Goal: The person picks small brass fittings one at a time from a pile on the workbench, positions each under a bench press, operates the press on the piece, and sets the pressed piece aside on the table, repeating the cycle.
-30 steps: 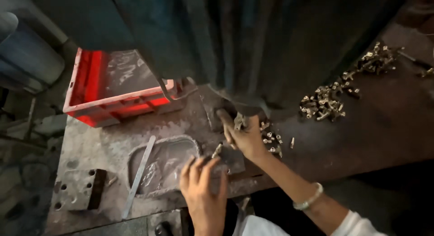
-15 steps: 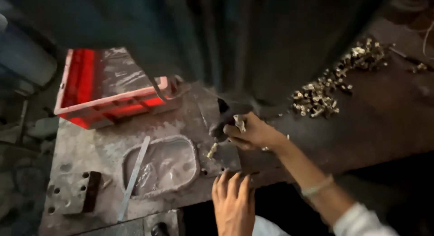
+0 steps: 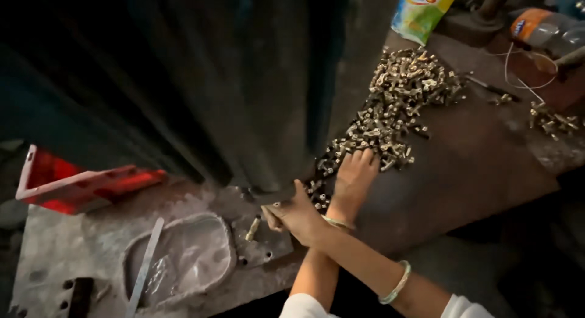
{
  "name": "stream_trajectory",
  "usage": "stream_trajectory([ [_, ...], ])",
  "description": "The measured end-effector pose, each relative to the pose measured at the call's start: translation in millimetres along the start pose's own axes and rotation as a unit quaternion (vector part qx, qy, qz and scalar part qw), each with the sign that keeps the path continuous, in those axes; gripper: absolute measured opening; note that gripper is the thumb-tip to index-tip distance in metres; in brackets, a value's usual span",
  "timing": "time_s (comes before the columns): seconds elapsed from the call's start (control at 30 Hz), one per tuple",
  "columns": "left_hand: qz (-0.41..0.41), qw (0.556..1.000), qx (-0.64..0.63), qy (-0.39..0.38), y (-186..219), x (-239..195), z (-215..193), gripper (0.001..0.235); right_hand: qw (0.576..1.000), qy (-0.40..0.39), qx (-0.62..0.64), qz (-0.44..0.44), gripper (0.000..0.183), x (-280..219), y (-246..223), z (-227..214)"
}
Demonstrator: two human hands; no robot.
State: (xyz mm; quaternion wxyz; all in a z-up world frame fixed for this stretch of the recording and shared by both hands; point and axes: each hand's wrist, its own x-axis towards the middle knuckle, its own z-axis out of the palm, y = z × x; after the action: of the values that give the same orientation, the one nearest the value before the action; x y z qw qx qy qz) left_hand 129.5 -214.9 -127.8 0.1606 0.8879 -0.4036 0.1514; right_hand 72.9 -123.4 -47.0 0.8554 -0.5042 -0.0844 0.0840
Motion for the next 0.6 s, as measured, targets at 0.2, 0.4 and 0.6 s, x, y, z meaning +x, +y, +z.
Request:
stream_trajectory([
  [0.2, -0.163, 0.880, -0.422, 0.146, -3, -64, -70, 0.032, 0.995, 0.088, -0.045, 0.034, 0.015, 4, 19, -1],
  [0.4, -0.361, 0.581, -0.725, 0.085, 8, -161, -77, 0.024, 0.968, -0.012, -0.224, 0.111, 0.032, 18, -4, -22],
  [0.6, -0.468, 0.501, -0.728, 0.024, 7, -229, -130, 0.022, 0.848, -0.166, -0.453, 0.221, 0.056, 33, -74, -17],
])
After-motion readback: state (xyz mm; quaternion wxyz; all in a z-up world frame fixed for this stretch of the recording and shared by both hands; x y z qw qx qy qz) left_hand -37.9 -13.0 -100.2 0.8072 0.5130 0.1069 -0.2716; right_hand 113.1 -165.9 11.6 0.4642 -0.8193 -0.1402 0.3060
